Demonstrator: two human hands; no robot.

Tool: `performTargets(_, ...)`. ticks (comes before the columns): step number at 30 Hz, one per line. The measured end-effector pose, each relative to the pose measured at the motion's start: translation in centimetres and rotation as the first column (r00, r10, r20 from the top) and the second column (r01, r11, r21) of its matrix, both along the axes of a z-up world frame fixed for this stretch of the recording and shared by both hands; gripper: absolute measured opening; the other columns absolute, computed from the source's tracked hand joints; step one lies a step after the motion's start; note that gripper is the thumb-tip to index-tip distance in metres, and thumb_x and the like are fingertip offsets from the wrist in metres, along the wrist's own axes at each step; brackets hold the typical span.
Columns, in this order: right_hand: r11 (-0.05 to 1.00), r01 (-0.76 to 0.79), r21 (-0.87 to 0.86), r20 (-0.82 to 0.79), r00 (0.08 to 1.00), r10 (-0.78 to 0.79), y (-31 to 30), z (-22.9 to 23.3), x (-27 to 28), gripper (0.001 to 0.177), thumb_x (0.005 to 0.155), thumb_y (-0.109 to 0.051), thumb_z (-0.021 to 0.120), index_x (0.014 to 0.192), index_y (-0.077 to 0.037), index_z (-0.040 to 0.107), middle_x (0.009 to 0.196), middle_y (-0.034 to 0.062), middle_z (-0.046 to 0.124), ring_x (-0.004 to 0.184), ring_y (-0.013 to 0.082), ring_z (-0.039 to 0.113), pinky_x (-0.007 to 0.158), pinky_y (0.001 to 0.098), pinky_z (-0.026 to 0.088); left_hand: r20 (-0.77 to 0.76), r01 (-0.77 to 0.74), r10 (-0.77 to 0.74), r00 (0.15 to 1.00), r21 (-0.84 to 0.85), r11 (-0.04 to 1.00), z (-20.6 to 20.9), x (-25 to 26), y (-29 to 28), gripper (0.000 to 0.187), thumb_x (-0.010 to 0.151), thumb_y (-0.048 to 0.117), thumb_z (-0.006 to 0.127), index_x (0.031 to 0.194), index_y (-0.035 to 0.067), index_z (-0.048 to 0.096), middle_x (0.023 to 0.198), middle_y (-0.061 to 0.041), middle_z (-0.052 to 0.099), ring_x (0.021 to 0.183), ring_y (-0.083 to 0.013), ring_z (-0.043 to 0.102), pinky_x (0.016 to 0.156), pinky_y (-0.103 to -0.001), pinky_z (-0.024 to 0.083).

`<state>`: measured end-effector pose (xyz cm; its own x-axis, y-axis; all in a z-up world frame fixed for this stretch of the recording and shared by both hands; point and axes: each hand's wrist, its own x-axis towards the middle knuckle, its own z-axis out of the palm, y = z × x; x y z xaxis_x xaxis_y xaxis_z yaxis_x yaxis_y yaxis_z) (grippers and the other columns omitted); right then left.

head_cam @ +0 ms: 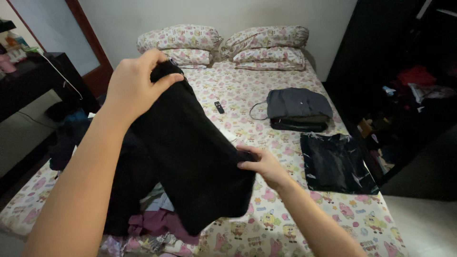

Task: The person folds several black shirts and a yellow garment on a bed, smooths the fabric by hand, and places the folded items in a stack.

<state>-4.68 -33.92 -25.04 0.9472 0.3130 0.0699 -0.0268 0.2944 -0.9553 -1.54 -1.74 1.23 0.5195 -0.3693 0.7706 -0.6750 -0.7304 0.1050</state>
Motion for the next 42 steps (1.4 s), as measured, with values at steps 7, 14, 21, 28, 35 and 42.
performTargets(7,0.462,0.551,-0.695,0.635,0.772,0.036,-5.2,1.3,7.5,0.030,0.067,-0.017,0.085,0.092,-0.008,0.071,0.096,0.0136,0.072,0.093,0.0327,0.068,0.082,0.0399,0.052,0.169,-0.005,-0.007,0.986,0.073,0.997,-3.9,4.5,-2.2,0.046,0.100,0.049,0.076,0.103,0.003,0.067,0.081,-0.018,0.070,0.075,-0.0382,0.069,0.065,-0.046,0.053)
performTargets(14,0.070,0.738,-0.671,0.738,0.674,-0.043,-9.4,-0.6,16.0,0.037,0.074,-0.009,0.073,0.110,-0.018,0.076,0.104,0.0128,0.073,0.109,0.0351,0.061,0.085,0.0525,0.044,0.219,-0.062,0.075,0.973,-0.063,0.996,-6.5,11.6,-9.8,0.042,0.096,0.046,0.076,0.096,0.006,0.061,0.073,-0.015,0.068,0.069,-0.0394,0.068,0.056,-0.050,0.050)
performTargets(21,0.084,0.903,-0.422,0.891,0.430,-0.146,-13.3,-1.1,15.6,0.032,0.079,-0.005,0.071,0.108,-0.018,0.076,0.106,0.0062,0.075,0.112,0.0317,0.065,0.091,0.0508,0.046,0.277,0.045,-0.049,0.960,0.020,0.999,-7.6,7.0,-12.6,0.044,0.101,0.049,0.071,0.096,0.007,0.060,0.069,-0.013,0.066,0.058,-0.0354,0.065,0.048,-0.045,0.047)
performTargets(28,0.135,0.555,-0.821,0.571,0.787,0.232,-13.3,-17.3,7.6,0.035,0.067,-0.008,0.076,0.100,-0.018,0.079,0.104,0.0106,0.074,0.101,0.0353,0.067,0.091,0.0468,0.051,-0.048,0.180,-0.176,0.983,0.104,0.978,-21.0,0.3,-13.7,0.037,0.098,0.046,0.067,0.096,0.010,0.059,0.072,-0.010,0.067,0.054,-0.0306,0.065,0.046,-0.041,0.048)
performTargets(35,0.087,0.033,-0.996,0.054,0.967,0.248,-12.8,-28.9,-2.3,0.037,0.072,-0.026,0.081,0.106,-0.013,0.077,0.107,0.0156,0.071,0.104,0.0353,0.065,0.093,0.0439,0.051,-0.425,0.156,-0.027,0.905,0.272,0.950,-34.4,4.5,-17.0,0.039,0.087,0.047,0.071,0.096,0.011,0.060,0.064,-0.012,0.067,0.057,-0.0356,0.067,0.049,-0.047,0.052)
performTargets(42,0.198,0.057,-0.978,0.054,0.998,-0.021,-11.2,-25.1,-3.7,0.100,0.067,-0.040,0.086,0.153,-0.010,0.045,0.118,0.0114,0.069,0.118,0.0321,0.060,0.100,0.0419,0.048,-0.272,-0.169,0.165,0.948,0.011,0.986,-43.5,9.4,-21.0,0.061,0.084,0.043,0.069,0.133,0.009,0.057,0.122,-0.018,0.063,0.108,-0.0363,0.062,0.089,-0.061,0.047)
